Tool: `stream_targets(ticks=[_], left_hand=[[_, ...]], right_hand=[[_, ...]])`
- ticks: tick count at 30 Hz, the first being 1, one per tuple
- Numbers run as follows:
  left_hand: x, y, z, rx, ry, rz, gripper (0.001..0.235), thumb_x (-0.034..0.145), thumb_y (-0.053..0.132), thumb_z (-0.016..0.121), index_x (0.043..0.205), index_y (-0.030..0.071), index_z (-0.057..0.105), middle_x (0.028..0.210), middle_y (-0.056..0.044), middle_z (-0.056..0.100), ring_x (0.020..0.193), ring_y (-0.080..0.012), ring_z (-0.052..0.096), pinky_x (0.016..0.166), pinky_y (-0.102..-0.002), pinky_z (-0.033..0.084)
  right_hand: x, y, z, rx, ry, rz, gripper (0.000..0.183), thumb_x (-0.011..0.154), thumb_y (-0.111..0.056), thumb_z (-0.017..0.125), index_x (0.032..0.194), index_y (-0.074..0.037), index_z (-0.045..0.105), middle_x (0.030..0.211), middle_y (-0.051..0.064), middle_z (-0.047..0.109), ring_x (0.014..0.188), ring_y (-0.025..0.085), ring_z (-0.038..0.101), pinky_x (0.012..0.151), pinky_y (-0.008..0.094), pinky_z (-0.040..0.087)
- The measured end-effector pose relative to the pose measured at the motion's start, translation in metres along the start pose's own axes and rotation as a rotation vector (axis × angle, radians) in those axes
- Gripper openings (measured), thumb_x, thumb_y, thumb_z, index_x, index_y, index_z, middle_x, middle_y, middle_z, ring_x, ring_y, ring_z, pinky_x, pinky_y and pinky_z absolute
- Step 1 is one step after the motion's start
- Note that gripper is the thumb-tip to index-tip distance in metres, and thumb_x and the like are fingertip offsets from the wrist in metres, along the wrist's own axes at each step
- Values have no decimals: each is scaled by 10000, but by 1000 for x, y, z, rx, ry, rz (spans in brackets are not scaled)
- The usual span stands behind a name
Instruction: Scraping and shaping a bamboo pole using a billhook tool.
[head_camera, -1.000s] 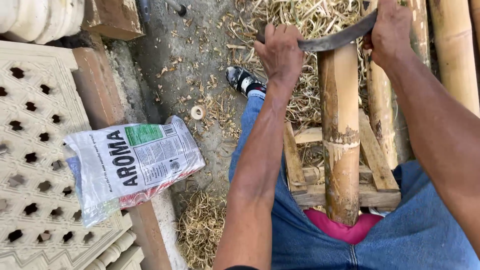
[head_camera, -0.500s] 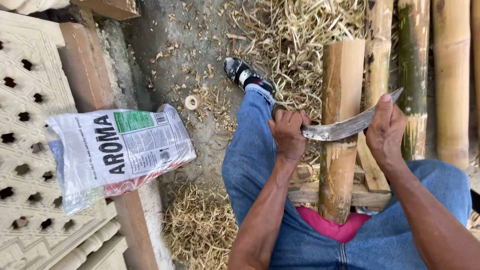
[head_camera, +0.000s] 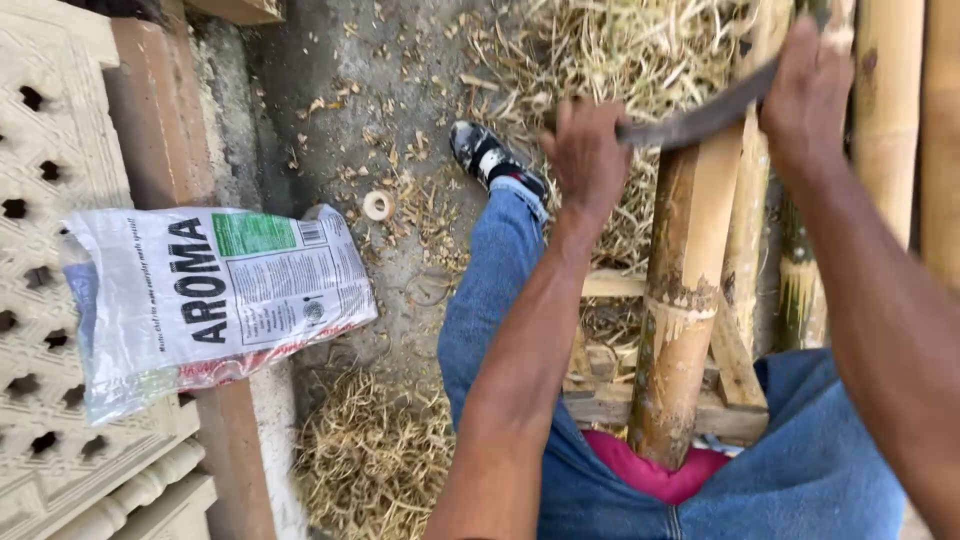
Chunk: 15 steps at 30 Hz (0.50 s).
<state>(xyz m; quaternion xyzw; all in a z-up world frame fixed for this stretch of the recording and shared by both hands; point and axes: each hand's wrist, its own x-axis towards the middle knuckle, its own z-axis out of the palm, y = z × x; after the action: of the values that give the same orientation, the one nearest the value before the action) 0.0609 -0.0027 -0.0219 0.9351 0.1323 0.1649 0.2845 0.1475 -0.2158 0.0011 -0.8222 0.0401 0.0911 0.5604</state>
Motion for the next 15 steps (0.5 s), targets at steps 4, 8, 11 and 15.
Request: stream_targets(ticks=[4,8,11,15], left_hand=[[-83,13,-32,-112,-59,-18,148,940,230,708,819,182,637,801,16,601,889,-197,514,771,-420,337],[-171,-1,-36,-64,-81,-43,319,1031,260,679,750,166,560,734,-16,523,818,-210,464,771,-418,348],[-182,1,-46,-52,-140,-117,363,1052,272,662,728,170,534,747,-14,538,813,-206,466,742,-404,340],[-150,3,-44,-86,-26,-40,306,1054,279,634,783,168,547,805,11,563,895,-183,510,826,-421,348]], right_hand=[[-92,15,-15,-181,48,35,554,1194,-463,281,751,-167,432,656,-35,418,521,111,366,403,336,296],[-180,21,-13,-269,89,166,623,1168,-474,280,656,-125,347,573,23,342,468,170,282,394,399,219],[-199,27,-13,-332,104,30,607,1221,-454,322,722,-117,399,622,25,360,558,133,317,494,377,255],[-171,19,-11,-245,114,-64,655,1232,-462,349,690,-95,384,591,43,365,530,137,310,502,399,241]])
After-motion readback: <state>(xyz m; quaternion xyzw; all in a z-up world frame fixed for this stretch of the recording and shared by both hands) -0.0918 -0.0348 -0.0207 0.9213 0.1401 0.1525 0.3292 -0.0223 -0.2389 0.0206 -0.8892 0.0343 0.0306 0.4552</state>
